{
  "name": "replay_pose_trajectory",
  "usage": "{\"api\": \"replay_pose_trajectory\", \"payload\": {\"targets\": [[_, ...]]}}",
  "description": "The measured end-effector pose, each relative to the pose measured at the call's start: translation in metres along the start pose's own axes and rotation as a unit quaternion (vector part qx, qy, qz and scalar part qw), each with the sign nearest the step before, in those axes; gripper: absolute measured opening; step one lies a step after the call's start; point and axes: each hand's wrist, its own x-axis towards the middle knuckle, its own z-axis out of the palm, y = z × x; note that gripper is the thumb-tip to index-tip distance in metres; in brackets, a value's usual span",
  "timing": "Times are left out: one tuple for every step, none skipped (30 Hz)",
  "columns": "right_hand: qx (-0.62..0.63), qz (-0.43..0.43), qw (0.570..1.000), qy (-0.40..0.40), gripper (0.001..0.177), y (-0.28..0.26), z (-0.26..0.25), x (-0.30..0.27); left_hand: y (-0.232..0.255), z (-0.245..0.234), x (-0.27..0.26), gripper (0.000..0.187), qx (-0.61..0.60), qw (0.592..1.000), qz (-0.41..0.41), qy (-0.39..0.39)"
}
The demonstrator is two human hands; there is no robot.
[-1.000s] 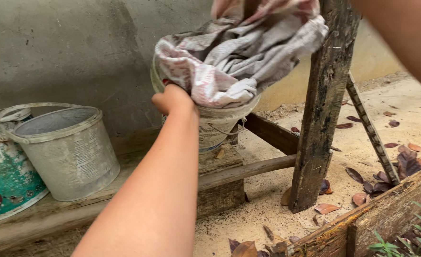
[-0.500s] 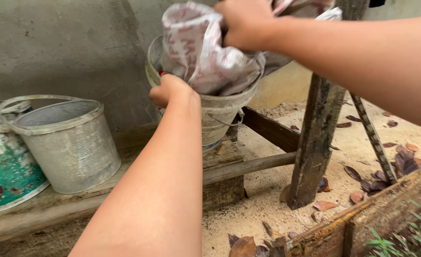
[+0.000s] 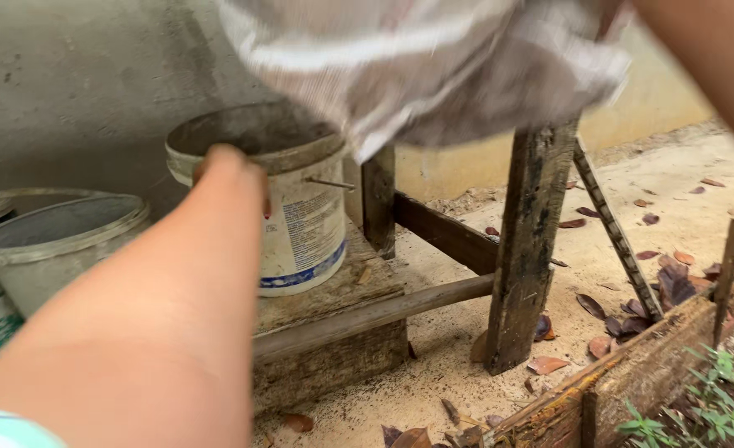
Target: The person picks up a white sack from a bucket, shakes it out, and then folds it flat on a wooden table outside.
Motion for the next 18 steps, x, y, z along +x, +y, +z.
{"api": "replay_pose_trajectory", "payload": {"targets": [[0.003, 0.001, 1.0, 0.01, 0.035, 0.0, -0.012, 0.003, -0.001, -0.003, 0.007, 0.088, 0.003, 1.0, -0.002, -0.009], [0.007, 0.003, 1.0, 0.022, 0.035, 0.003, -0.022, 0.002, -0.002, -0.006, 0.013, 0.092, 0.006, 1.0, -0.005, -0.021], [0.012, 0.007, 0.999, 0.032, 0.035, 0.014, -0.029, -0.005, 0.005, -0.015, 0.021, 0.097, 0.012, 1.0, -0.005, -0.023], [0.018, 0.012, 0.999, 0.046, 0.036, 0.026, -0.034, -0.013, 0.011, -0.022, 0.028, 0.101, 0.018, 0.999, -0.005, -0.029], [0.024, 0.025, 0.997, 0.065, 0.036, 0.042, -0.039, -0.025, 0.018, -0.032, 0.034, 0.105, 0.027, 0.999, -0.005, -0.031], [0.028, 0.036, 0.995, 0.094, 0.037, 0.056, -0.05, -0.045, 0.018, -0.034, 0.035, 0.109, 0.039, 0.998, -0.014, -0.042], [0.033, 0.046, 0.992, 0.117, 0.037, 0.069, -0.054, -0.063, 0.02, -0.031, 0.034, 0.113, 0.053, 0.997, -0.025, -0.06], [0.039, 0.055, 0.988, 0.141, 0.037, 0.083, -0.055, -0.082, 0.023, -0.029, 0.03, 0.118, 0.07, 0.994, -0.037, -0.079], [0.044, 0.069, 0.983, 0.165, 0.038, 0.098, -0.052, -0.105, 0.026, -0.03, 0.024, 0.122, 0.085, 0.991, -0.047, -0.096], [0.049, 0.097, 0.975, 0.194, 0.038, 0.116, -0.044, -0.132, 0.031, -0.03, 0.016, 0.126, 0.129, 0.98, -0.074, -0.129], [0.06, 0.165, 0.956, 0.235, 0.034, 0.134, -0.036, -0.163, 0.034, -0.032, 0.006, 0.13, 0.177, 0.966, -0.1, -0.16], [0.07, 0.234, 0.93, 0.273, 0.03, 0.148, -0.025, -0.193, 0.037, -0.035, -0.006, 0.135, 0.227, 0.945, -0.128, -0.196], [0.079, 0.301, 0.9, 0.306, 0.028, 0.155, -0.013, -0.213, 0.039, -0.038, -0.019, 0.139, 0.312, 0.901, -0.163, -0.252], [0.094, 0.315, 0.894, 0.305, 0.031, 0.157, -0.003, -0.226, 0.041, -0.042, -0.032, 0.143, 0.388, 0.848, -0.183, -0.312], [0.108, 0.331, 0.887, 0.304, 0.034, 0.157, 0.008, -0.237, 0.041, -0.049, -0.046, 0.148, 0.459, 0.783, -0.198, -0.371], [0.122, 0.346, 0.88, 0.302, 0.038, 0.156, 0.019, -0.244, 0.037, -0.057, -0.06, 0.152, 0.515, 0.711, -0.201, -0.434], [0.158, 0.361, 0.865, 0.312, 0.038, 0.154, 0.031, -0.249, 0.031, -0.065, -0.072, 0.156, 0.559, 0.635, -0.198, -0.496], [0.193, 0.375, 0.848, 0.321, 0.039, 0.155, 0.045, -0.256, 0.024, -0.073, -0.083, 0.161, 0.588, 0.564, -0.185, -0.55]]}}
